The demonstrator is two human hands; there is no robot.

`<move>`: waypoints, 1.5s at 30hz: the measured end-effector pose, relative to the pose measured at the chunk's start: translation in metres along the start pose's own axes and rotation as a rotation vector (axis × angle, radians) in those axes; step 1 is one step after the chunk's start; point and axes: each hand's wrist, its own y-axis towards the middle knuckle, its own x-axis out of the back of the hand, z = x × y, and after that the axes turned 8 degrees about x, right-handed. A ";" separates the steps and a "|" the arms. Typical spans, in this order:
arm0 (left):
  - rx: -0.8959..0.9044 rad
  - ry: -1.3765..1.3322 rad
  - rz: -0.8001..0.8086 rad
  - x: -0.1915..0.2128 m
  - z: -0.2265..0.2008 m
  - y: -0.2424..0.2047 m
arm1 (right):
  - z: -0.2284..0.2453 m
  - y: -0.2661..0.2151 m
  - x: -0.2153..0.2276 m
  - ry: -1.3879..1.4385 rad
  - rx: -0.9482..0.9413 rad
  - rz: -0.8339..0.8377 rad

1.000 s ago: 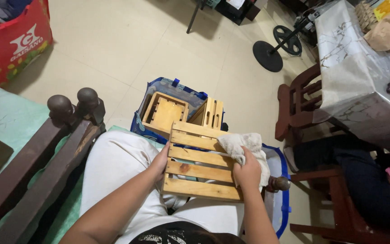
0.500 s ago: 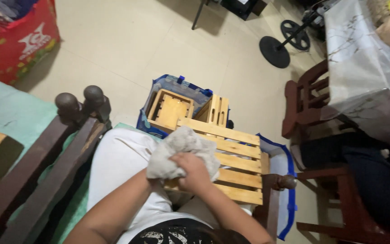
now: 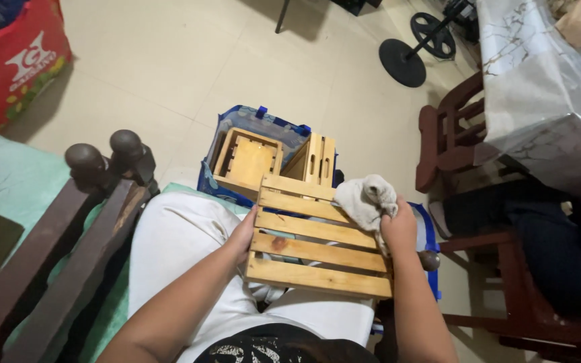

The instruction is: Wiping down slatted wooden trays with a cloth to remove dust or debris.

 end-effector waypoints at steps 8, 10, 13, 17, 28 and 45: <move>0.067 -0.054 -0.049 -0.015 -0.008 -0.019 | -0.075 0.019 0.002 0.633 -0.392 -0.257; 0.051 -0.061 -0.048 -0.011 -0.011 -0.017 | -0.073 0.015 0.020 0.774 -0.139 -0.508; 0.044 -0.049 -0.042 -0.013 -0.009 -0.019 | -0.107 0.014 0.047 1.032 0.231 -0.797; 0.019 -0.003 -0.029 -0.014 -0.011 -0.018 | -0.026 0.013 0.070 0.853 0.145 -0.728; 0.018 -0.029 0.072 0.012 -0.011 0.014 | 0.107 -0.066 -0.057 0.296 0.646 0.230; 0.049 -0.082 0.040 -0.020 -0.015 -0.028 | 0.041 -0.028 0.047 1.384 -0.411 -0.381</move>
